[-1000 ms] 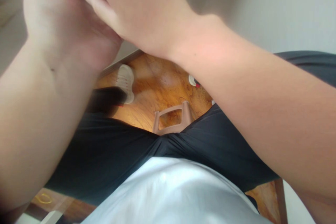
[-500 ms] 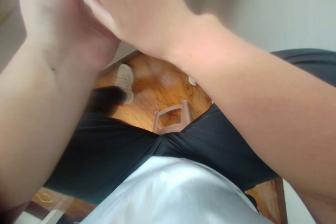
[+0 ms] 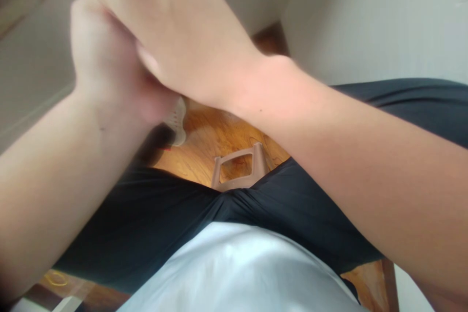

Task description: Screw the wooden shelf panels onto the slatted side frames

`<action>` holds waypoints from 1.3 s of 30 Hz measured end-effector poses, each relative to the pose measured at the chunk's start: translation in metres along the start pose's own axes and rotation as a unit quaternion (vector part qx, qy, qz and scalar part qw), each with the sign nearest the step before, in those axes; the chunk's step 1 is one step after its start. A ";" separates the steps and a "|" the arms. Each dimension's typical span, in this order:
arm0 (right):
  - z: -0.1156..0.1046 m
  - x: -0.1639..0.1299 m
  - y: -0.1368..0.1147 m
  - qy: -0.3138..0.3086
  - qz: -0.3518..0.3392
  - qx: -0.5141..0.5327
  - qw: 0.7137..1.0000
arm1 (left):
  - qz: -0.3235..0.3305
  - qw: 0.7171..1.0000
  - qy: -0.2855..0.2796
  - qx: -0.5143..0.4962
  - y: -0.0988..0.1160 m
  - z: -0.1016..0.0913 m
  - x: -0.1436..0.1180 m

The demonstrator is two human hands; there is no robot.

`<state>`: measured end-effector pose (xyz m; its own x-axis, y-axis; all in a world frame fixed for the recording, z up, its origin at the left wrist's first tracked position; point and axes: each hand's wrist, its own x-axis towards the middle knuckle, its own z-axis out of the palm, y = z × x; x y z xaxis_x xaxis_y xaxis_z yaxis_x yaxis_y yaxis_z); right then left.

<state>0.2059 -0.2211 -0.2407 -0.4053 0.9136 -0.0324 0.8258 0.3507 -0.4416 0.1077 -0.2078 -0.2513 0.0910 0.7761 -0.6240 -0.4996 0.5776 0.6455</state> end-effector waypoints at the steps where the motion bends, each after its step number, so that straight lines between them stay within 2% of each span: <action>1: -0.001 0.000 -0.002 -0.011 0.019 -0.012 1.000 | 0.014 0.999 -0.023 0.017 0.000 -0.002 0.000; 3: -0.002 -0.002 -0.005 -0.020 0.019 -0.009 1.000 | 0.023 0.998 -0.045 0.037 0.001 -0.006 -0.001; 6: -0.005 -0.005 -0.009 -0.036 0.009 0.022 0.999 | 0.000 0.999 -0.038 0.038 0.001 -0.010 -0.005; 9: -0.006 -0.009 -0.010 -0.066 0.016 0.047 0.997 | 0.006 0.999 -0.035 0.038 0.000 -0.013 -0.007; 12: -0.003 -0.009 -0.008 -0.065 0.020 0.056 0.996 | -0.012 0.999 -0.027 0.031 -0.001 -0.015 -0.004; 15: -0.001 -0.006 -0.003 -0.033 0.017 0.066 0.997 | -0.020 0.999 -0.001 0.029 0.002 -0.013 -0.001; 17: -0.002 -0.004 0.000 0.006 0.010 0.075 0.997 | 0.007 1.000 0.006 0.028 0.005 -0.010 -0.001; 22: -0.009 -0.006 0.002 0.071 0.007 0.069 0.995 | 0.110 0.992 -0.040 0.041 0.010 -0.006 0.000; 26: -0.010 -0.009 0.001 0.104 -0.008 0.068 0.992 | 0.133 0.988 -0.046 0.059 0.013 -0.007 0.001; 30: -0.011 -0.011 0.004 0.147 -0.020 0.064 0.987 | 0.135 0.988 -0.064 0.041 0.020 -0.006 0.004; 34: -0.013 -0.010 0.009 0.185 -0.038 0.053 0.981 | 0.109 0.991 -0.069 0.029 0.024 -0.004 0.006; 39: -0.012 -0.006 0.013 0.161 -0.058 0.060 0.983 | 0.087 0.995 -0.035 0.022 0.018 -0.001 0.005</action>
<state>0.2235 -0.2193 -0.2351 -0.3337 0.8932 0.3015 0.7214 0.4478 -0.5283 0.0980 -0.1945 -0.2433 0.0676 0.8804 -0.4695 -0.4749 0.4422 0.7609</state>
